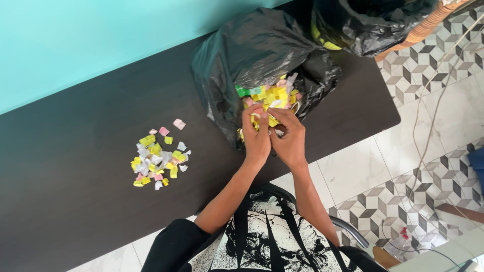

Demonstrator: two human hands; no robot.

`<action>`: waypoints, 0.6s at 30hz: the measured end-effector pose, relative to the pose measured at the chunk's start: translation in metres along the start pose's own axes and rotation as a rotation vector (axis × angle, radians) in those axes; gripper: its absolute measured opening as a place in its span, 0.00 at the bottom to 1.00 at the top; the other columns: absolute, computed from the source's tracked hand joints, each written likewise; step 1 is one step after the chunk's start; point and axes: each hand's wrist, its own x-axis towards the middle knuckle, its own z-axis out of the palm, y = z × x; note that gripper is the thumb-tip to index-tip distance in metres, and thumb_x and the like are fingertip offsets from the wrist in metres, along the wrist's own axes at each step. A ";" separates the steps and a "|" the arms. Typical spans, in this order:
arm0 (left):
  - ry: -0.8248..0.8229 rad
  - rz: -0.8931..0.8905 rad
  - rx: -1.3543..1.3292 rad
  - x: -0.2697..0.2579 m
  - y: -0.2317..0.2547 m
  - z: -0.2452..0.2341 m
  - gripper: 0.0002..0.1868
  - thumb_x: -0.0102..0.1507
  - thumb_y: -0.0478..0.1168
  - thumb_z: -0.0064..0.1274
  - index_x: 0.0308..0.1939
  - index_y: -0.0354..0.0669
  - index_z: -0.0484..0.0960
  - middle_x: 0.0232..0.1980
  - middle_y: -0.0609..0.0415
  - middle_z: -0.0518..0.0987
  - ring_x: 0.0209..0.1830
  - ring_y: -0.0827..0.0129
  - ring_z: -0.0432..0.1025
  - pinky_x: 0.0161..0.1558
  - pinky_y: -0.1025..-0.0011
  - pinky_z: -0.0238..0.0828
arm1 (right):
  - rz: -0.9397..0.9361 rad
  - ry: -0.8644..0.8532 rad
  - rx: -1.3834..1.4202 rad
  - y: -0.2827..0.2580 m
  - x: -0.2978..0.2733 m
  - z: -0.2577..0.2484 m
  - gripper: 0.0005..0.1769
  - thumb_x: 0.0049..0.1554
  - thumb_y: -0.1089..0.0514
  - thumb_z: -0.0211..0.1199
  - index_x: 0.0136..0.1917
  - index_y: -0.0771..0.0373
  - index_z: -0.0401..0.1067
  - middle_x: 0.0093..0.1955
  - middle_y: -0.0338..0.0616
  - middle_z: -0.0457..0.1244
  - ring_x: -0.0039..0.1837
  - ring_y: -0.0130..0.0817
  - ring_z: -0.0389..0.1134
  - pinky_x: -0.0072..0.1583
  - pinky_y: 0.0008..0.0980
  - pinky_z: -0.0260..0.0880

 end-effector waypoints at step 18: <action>0.177 0.071 0.102 0.024 -0.042 0.052 0.13 0.73 0.43 0.47 0.54 0.37 0.70 0.55 0.51 0.71 0.56 0.65 0.67 0.61 0.68 0.62 | 0.261 0.088 0.235 0.078 0.035 -0.039 0.05 0.61 0.70 0.61 0.51 0.74 0.72 0.42 0.46 0.69 0.43 0.28 0.73 0.44 0.26 0.76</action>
